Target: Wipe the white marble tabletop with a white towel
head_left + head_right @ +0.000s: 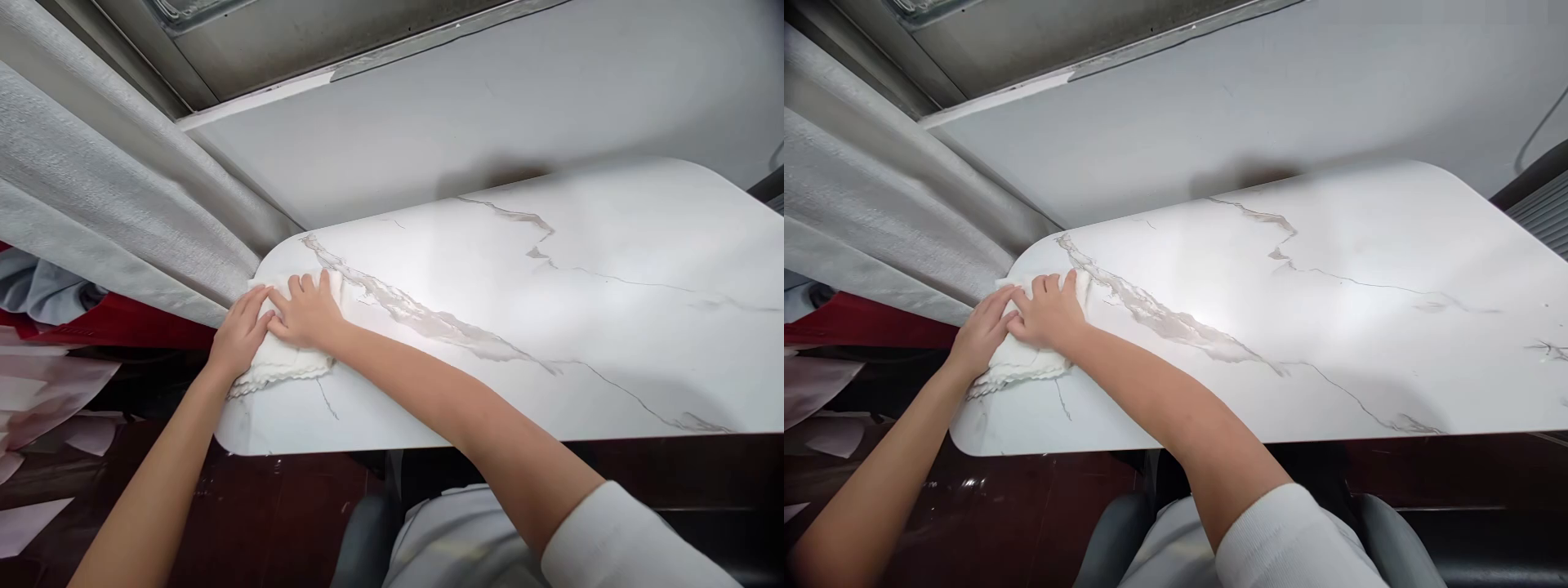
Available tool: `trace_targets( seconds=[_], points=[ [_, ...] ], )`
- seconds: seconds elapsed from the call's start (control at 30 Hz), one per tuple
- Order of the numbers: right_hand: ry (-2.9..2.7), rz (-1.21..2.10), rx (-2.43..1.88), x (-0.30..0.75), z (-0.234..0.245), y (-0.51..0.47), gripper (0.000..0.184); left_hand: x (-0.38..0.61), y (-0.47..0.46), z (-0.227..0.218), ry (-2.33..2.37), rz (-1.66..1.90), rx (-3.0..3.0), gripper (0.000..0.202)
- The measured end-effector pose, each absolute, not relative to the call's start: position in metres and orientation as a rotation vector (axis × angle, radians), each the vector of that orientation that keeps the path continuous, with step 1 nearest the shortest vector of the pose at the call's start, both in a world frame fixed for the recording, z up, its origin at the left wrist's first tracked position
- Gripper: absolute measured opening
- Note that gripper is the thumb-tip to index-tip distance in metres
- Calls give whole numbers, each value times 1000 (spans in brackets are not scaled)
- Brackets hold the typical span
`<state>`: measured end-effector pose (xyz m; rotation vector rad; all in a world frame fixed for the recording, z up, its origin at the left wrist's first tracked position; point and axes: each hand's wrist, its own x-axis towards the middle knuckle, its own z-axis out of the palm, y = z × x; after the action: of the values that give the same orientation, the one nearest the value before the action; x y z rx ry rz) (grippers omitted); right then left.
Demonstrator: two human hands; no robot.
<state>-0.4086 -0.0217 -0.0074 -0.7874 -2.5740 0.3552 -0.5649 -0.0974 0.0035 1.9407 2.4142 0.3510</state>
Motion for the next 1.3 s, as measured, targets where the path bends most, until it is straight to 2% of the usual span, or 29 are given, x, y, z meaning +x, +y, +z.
trace_targets(
  seconds=[0.27,0.57,0.93,1.3],
  points=[
    [-2516,354,-885,-423,-9,31,44,-585,-32,-2,2364,468,1975,54],
    [-2496,403,-973,-433,-9,71,44,-586,19,0,2524,584,1607,51],
    [-2479,412,-1005,-446,-7,88,44,-592,41,4,2572,526,1577,52],
    [-2492,257,-1047,-443,-9,71,46,-596,32,-2,2558,459,1637,55]
  ],
)
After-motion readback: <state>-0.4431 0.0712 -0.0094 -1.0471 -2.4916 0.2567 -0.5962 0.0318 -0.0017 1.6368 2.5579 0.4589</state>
